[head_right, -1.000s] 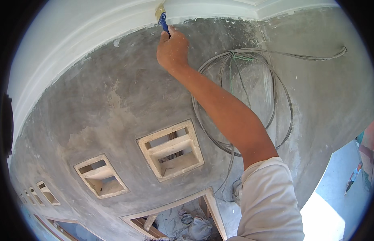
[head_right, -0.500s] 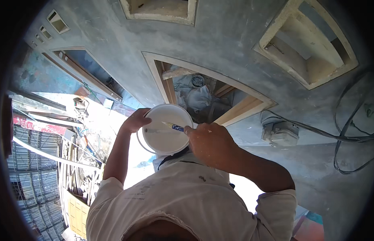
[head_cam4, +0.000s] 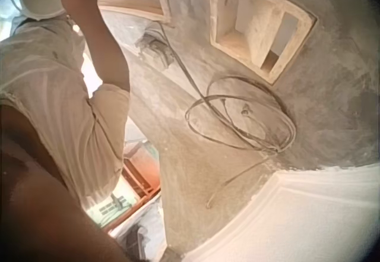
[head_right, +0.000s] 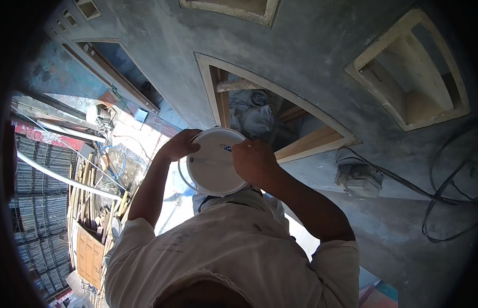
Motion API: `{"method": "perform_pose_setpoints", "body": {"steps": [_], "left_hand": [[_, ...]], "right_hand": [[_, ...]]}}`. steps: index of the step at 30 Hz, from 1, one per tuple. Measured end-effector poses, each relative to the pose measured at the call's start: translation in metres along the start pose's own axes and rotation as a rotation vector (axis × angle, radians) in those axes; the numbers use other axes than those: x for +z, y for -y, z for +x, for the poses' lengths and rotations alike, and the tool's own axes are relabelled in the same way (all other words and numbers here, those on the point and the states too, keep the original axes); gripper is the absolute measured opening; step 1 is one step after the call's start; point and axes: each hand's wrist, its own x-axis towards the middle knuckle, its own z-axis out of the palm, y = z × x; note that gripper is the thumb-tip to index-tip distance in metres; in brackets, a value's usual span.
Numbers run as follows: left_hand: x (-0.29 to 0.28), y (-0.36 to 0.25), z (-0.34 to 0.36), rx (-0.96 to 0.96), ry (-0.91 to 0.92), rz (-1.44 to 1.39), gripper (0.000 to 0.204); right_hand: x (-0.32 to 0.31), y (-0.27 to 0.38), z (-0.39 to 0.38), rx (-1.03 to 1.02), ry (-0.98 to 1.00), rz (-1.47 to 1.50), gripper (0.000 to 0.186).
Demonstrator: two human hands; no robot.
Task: The person dips a paintbrush into a bucket of paint and applies paint along the ceiling molding.
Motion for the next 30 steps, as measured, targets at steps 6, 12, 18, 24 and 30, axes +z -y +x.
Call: {"method": "perform_pose_setpoints", "body": {"steps": [6,12,18,24,30], "left_hand": [[0.004,0.002,0.007,0.001,0.011,0.004,0.049],[0.001,0.008,0.005,0.032,-0.002,0.044,0.049],[0.0,0.015,0.009,0.011,0.01,-0.032,0.048],[0.0,0.002,0.004,0.083,-0.068,-0.011,0.045],[0.0,0.007,0.009,-0.001,-0.002,-0.014,0.046]], "right_hand": [[0.055,0.003,0.027,-0.048,0.063,-0.064,0.017],[-0.028,0.007,-0.017,-0.096,-0.02,-0.102,0.02],[0.008,-0.028,-0.047,-0.037,-0.008,-0.046,0.026],[0.007,-0.035,-0.07,-0.014,-0.121,0.073,0.026],[0.035,-0.045,-0.071,-0.094,-0.214,-0.004,0.024]]}}
